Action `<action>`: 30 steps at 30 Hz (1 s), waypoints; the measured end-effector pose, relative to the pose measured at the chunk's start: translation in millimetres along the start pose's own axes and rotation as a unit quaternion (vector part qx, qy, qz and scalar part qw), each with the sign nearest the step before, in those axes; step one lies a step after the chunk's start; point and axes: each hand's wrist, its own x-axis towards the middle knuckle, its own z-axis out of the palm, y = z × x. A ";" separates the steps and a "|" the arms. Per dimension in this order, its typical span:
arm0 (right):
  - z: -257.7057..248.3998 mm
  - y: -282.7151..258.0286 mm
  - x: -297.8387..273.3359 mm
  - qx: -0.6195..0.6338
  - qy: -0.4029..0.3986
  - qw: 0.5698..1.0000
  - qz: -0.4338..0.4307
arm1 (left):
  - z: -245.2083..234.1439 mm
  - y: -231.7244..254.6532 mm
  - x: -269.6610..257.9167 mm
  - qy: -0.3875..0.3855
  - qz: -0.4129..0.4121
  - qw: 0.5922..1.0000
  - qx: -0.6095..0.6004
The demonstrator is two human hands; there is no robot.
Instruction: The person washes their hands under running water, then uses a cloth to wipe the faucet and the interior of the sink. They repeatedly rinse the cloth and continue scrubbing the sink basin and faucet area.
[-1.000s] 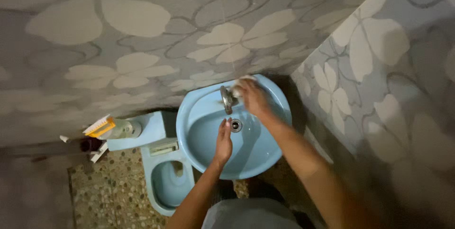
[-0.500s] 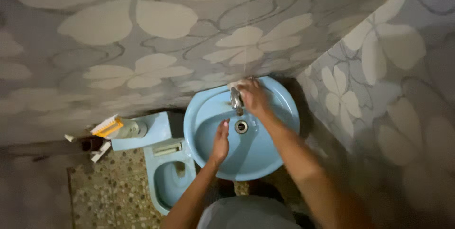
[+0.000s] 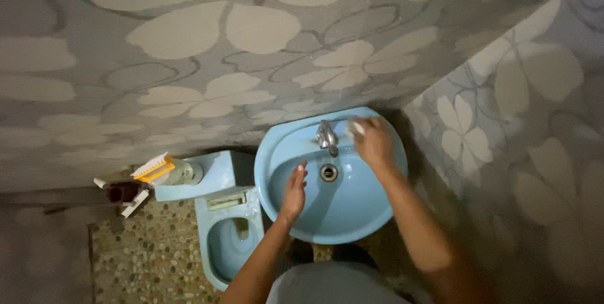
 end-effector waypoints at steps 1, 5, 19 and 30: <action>6.0 -9.3 8.5 0.034 0.053 0.996 -0.070 | -1.3 -1.5 1.8 0.005 -0.016 1.000 -0.003; 43.4 -32.8 34.0 -0.042 0.108 0.968 -0.221 | -0.7 -8.7 13.1 -0.010 0.021 1.000 -0.013; -20.8 56.4 -76.6 -0.091 -0.020 0.995 -0.028 | -10.4 -42.2 17.5 -0.029 0.000 0.999 -0.045; 39.0 -18.8 -21.2 0.015 0.059 0.985 -0.158 | 4.7 -25.6 10.9 -0.052 0.002 0.998 -0.038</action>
